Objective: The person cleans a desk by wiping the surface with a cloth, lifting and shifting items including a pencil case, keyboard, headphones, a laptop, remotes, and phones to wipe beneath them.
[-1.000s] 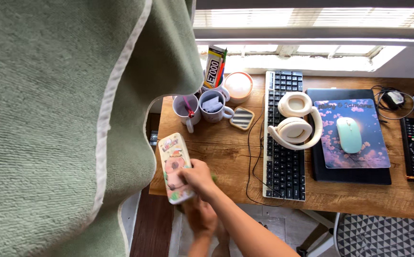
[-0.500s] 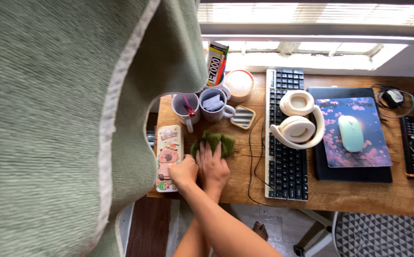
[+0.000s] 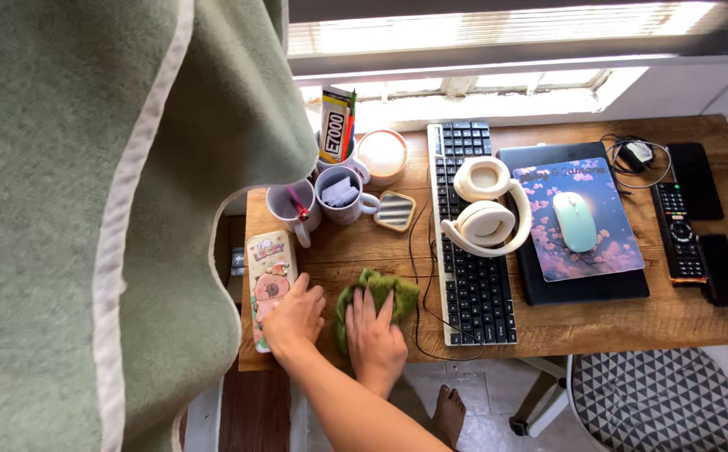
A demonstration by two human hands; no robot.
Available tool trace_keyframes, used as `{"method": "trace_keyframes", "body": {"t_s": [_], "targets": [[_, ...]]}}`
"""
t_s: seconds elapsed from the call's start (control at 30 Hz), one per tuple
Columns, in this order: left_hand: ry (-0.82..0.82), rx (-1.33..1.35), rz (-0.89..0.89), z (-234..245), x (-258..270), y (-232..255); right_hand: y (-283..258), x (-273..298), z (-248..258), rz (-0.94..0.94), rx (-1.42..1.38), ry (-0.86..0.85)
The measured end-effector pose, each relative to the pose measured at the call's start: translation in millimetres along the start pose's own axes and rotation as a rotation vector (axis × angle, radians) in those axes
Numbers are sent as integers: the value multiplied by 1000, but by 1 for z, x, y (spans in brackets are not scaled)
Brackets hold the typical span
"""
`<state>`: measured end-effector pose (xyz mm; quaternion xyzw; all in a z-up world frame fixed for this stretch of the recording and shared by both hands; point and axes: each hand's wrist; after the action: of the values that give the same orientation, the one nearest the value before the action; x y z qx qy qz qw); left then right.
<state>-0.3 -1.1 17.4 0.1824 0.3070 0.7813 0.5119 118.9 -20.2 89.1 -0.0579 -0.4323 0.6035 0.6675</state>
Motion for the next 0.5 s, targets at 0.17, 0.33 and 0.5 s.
{"method": "trace_keyframes", "body": {"t_s": [0.17,0.33,0.5], "targets": [[-61,-48,-30,-4,-63,6,-1,-3,-3,-51,19,-6],[-55,-44,-30,-10,-62,7,-3,-4,5,-47,48,9],[-108,-43,-93,-10,-13,-18,7,1,34,126,-53,32]]}}
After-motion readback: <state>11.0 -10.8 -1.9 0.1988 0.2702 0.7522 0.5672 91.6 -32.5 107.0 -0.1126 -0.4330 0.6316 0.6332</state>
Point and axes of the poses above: each hand's wrist, its own x-axis away from the middle knuckle, its own z-axis out of the back of the hand, y = z × x, and after that the axes turned 2 degrees about x, right-handed
